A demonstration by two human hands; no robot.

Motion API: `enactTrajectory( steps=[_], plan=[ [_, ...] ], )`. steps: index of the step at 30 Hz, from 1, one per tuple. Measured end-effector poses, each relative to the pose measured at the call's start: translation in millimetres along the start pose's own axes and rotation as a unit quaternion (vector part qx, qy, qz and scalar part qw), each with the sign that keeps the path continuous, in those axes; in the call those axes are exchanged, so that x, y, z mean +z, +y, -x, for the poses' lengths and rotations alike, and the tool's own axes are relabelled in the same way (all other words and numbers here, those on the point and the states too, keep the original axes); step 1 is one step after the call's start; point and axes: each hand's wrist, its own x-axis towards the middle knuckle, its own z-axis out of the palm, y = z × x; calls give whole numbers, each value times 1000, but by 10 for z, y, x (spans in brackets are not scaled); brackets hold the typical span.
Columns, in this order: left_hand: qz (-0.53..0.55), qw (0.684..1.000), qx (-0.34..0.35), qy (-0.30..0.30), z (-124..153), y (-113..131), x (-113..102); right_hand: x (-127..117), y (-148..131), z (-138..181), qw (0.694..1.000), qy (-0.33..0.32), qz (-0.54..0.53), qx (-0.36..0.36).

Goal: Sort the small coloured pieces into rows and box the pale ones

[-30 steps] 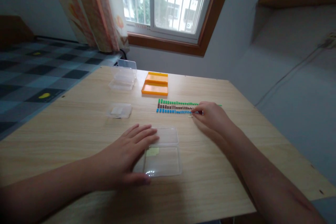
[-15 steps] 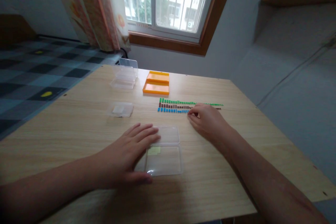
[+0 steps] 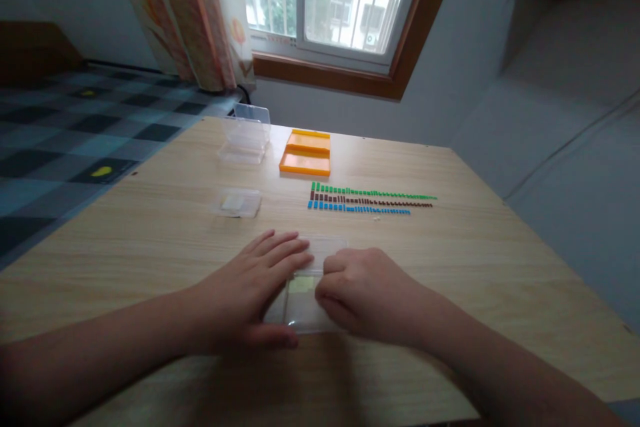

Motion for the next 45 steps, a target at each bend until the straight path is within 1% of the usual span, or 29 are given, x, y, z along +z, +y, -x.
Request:
enactTrajectory(
  steps=[2,5,10,12,16,20,26,31,33,36,41,45],
  plan=[
    [2,1000,-1,-4,-1,4,-7,10,34,-3,1000,-8,13,-6],
    [5,1000,5,2,1,0,5,20,50,-2,999,3,30,-13],
    [0,1000,6,8,0,-7,25,-27,50,19,996,59,57,-44],
    [-1,1000,5,5,-2,-2,15,-75,56,37,994,70,57,-56],
    [9,1000,5,4,-1,-1,11,-135,72,59,996,59,40,-60],
    [11,999,12,28,8,-25,61,-110,86,44,997,35,37,-55],
    [11,999,17,26,5,-24,55,-71,106,39,998,14,37,-55],
    [0,1000,12,17,8,-17,54,-63,105,56,998,34,35,-50],
    [-4,1000,13,26,12,-26,76,-60,103,56,997,43,40,-51],
    [2,999,18,39,13,-34,89,-54,101,47,997,34,41,-61],
    [5,1000,14,14,2,-11,35,-34,97,34,995,18,45,-87],
    [6,1000,9,13,-5,1,21,-23,98,37,994,30,52,-94]
  ],
)
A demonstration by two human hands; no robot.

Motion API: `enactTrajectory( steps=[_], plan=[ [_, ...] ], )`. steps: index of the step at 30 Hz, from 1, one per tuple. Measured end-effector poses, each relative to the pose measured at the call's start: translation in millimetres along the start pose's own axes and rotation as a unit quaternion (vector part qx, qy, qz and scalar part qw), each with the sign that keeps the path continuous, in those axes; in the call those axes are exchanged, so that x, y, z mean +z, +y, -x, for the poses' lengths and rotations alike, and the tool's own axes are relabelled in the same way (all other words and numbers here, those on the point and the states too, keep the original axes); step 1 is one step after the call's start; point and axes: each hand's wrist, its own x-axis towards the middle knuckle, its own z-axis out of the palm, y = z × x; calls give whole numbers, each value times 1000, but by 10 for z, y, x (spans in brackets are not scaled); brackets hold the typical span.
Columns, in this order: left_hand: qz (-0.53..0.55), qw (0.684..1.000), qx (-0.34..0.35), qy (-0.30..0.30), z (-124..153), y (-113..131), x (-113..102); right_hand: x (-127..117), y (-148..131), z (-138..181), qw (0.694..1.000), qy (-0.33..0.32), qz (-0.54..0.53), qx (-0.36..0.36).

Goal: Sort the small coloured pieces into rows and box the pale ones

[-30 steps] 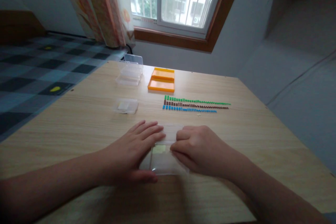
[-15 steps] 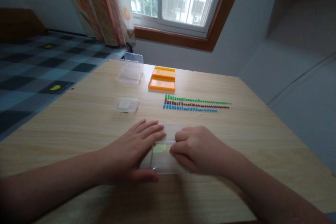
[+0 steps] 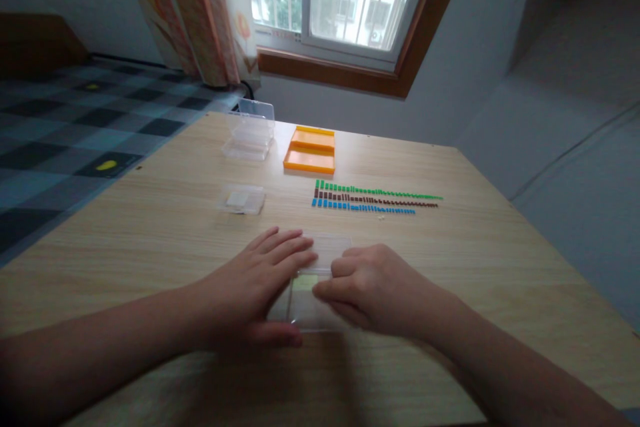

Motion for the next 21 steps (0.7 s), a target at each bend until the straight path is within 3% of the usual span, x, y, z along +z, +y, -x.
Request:
enactTrajectory(
  steps=[21],
  plan=[
    [-9,1000,3,0,6,-7,18,36,18,4,1000,-7,8,-3]
  ],
)
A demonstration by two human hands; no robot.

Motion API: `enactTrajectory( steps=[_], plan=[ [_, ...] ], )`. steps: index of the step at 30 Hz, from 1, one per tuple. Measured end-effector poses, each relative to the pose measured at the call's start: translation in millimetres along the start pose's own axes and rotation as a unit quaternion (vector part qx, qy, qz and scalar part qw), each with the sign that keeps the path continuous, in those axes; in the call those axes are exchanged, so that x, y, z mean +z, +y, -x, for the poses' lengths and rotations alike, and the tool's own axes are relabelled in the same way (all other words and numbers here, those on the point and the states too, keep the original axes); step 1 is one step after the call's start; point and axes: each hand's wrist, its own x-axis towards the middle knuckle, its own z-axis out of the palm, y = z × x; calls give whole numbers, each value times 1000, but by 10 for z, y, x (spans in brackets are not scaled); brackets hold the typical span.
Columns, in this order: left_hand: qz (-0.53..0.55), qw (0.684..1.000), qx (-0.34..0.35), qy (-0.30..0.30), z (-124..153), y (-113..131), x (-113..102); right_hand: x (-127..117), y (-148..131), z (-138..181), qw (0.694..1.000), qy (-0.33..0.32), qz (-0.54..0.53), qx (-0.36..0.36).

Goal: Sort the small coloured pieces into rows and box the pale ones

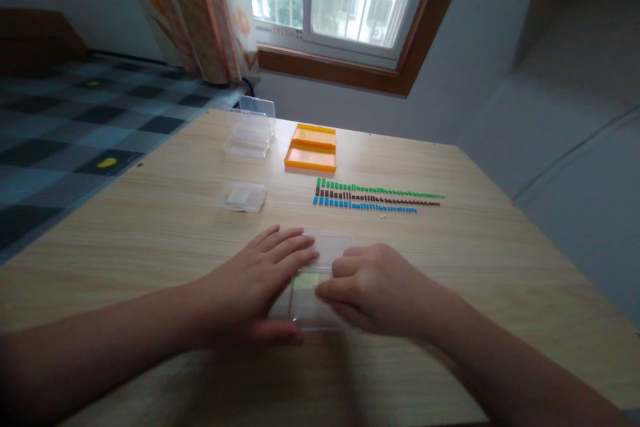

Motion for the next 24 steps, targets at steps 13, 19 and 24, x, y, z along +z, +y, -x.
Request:
enactTrajectory(
  steps=[13,19,24],
  plan=[
    [3,1000,5,7,-1,0,-2,-21,-8,-11,999,36,12,-12],
    [4,1000,3,13,-3,-7,11,-33,2,5,1000,-6,-2,-7],
    [0,1000,6,15,3,-9,11,8,3,-8,1000,-25,1,-1]
  ],
)
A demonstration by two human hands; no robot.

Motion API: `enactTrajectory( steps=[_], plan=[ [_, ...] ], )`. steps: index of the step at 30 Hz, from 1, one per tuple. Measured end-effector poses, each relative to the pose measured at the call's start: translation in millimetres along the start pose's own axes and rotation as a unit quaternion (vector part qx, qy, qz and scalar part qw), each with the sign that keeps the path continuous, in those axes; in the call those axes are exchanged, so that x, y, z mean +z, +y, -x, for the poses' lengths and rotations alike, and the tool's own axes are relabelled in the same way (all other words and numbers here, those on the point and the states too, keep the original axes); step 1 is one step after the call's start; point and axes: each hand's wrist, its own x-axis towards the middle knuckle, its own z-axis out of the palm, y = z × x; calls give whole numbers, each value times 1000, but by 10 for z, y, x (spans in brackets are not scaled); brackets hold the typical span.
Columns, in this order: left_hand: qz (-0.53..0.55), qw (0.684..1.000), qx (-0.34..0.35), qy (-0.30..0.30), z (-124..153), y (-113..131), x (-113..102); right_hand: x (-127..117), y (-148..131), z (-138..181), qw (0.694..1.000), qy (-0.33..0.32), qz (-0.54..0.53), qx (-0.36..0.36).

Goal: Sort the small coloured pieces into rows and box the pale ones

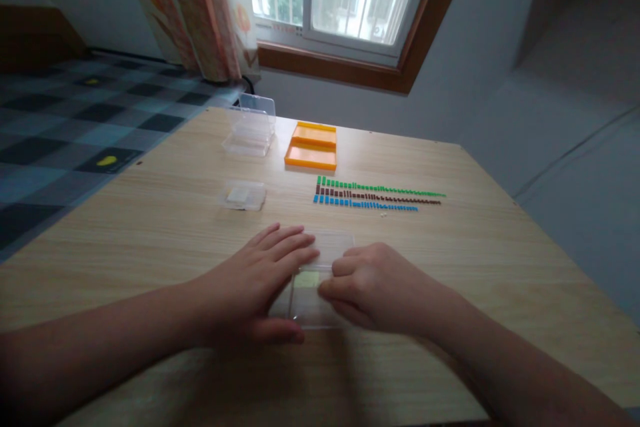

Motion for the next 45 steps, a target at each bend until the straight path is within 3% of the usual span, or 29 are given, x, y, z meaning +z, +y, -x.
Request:
enactTrajectory(
  steps=[14,22,45],
  plan=[
    [2,1000,0,-1,-6,-6,9,-6,1,8,999,31,-10,-1],
    [4,1000,-4,-5,-2,14,-7,21,-1,2,1000,4,-16,-7],
    [7,1000,-4,-9,-7,22,-26,-4,-32,-21,1000,26,-10,-15]
  ],
)
